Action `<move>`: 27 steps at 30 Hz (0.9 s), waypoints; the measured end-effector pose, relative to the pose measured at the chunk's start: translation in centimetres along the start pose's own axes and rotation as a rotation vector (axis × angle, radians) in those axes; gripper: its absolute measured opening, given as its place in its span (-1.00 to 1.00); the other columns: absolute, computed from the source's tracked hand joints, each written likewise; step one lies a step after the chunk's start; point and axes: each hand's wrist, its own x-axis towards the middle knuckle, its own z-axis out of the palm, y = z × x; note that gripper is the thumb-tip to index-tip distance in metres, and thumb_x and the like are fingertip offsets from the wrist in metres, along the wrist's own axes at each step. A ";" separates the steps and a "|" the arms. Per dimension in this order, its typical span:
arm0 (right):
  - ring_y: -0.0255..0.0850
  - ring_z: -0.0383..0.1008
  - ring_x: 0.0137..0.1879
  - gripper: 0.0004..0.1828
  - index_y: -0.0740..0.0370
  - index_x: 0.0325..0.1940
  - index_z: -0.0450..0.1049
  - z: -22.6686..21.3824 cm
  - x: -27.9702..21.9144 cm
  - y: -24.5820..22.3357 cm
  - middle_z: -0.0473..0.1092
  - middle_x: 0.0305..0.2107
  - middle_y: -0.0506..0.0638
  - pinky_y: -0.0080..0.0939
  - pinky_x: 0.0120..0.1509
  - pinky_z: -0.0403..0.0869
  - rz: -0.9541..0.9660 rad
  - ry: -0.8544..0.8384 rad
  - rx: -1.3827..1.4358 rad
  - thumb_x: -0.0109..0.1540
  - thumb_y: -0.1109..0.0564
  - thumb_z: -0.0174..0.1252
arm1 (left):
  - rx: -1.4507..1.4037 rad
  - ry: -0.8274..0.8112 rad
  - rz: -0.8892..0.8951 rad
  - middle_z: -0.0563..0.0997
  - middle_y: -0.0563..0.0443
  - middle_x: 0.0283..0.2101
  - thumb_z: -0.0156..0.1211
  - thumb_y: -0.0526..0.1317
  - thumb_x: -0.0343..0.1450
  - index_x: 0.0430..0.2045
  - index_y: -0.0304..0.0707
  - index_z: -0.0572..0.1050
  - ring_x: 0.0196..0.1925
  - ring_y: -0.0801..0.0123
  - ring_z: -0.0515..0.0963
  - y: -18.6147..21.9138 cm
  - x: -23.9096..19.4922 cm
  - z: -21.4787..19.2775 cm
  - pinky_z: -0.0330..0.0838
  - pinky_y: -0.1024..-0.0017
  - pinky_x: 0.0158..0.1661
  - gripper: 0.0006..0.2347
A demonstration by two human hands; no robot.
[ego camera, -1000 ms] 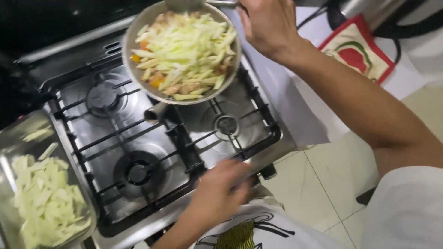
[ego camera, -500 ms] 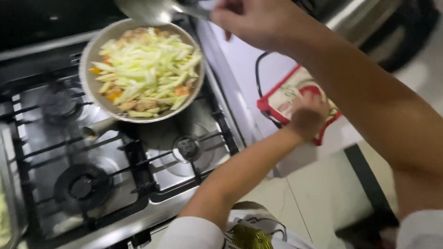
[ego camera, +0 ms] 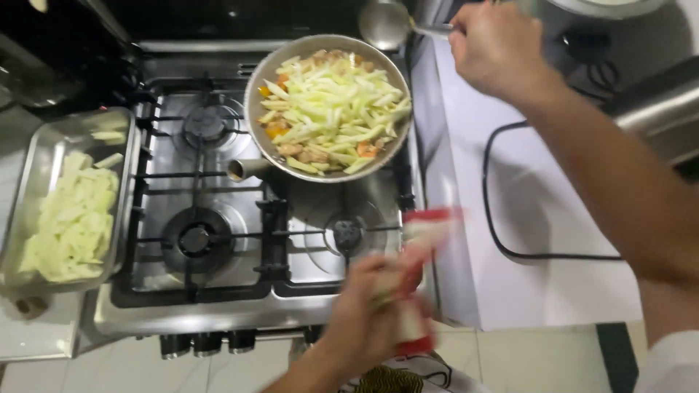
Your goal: The person stirs a mixture of sliced vegetables and shrimp in a pan on a gas stove using a spoon. They then add more sliced vegetables from a metal tray into the pan and continue stirring the ingredients together.
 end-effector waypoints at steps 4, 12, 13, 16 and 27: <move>0.25 0.64 -0.24 -0.79 0.04 -0.11 0.63 8.0 3.9 0.4 0.60 -0.34 0.14 0.22 -0.27 0.51 -0.015 0.059 -0.346 0.29 0.06 0.09 | 0.322 0.334 0.790 0.49 -0.20 -0.08 0.16 -0.17 0.33 0.16 -0.36 0.35 -0.27 0.21 0.50 3.3 -3.9 -7.8 0.43 0.31 -0.25 -0.52; -0.06 0.60 -0.38 -0.82 -0.09 -0.35 0.57 18.7 9.9 -0.2 0.51 -0.43 -0.11 -0.06 -0.58 0.38 -0.039 0.214 -0.608 0.14 0.15 0.06 | 0.715 0.875 0.848 0.59 -0.18 -0.12 0.00 0.00 0.49 -0.11 -0.26 0.25 -0.21 0.19 0.56 13.7 1.8 -9.8 0.44 0.21 -0.13 -0.69; -0.03 0.62 -0.37 -0.80 -0.03 -0.31 0.59 18.5 10.3 -0.4 0.52 -0.43 -0.08 -0.06 -0.53 0.42 -0.049 0.138 -0.578 0.14 0.17 0.06 | 0.741 0.829 0.843 0.59 -0.23 -0.13 0.00 -0.03 0.50 -0.05 -0.26 0.22 -0.23 0.13 0.60 14.8 2.6 -9.3 0.48 0.19 -0.19 -0.69; 0.01 0.65 -0.37 -0.78 -0.02 -0.36 0.63 17.8 10.7 -0.9 0.56 -0.48 -0.07 -0.07 -0.44 0.49 -0.109 0.014 -0.560 0.07 0.17 0.08 | 0.791 0.787 0.896 0.56 -0.36 -0.05 0.03 -0.05 0.50 0.03 -0.29 0.16 -0.13 -0.07 0.60 16.7 5.3 -10.1 0.44 0.13 -0.14 -0.63; 0.18 0.64 -0.20 -0.71 -0.07 -0.22 0.66 16.7 8.6 -4.8 0.57 -0.45 0.15 0.12 -0.06 0.55 -0.141 -0.185 -0.145 0.26 -0.16 0.08 | 0.957 0.761 0.860 0.51 -0.63 0.07 0.14 0.03 0.48 0.24 -0.28 0.28 0.19 -0.51 0.43 21.5 7.1 -13.2 0.30 -0.26 0.14 -0.49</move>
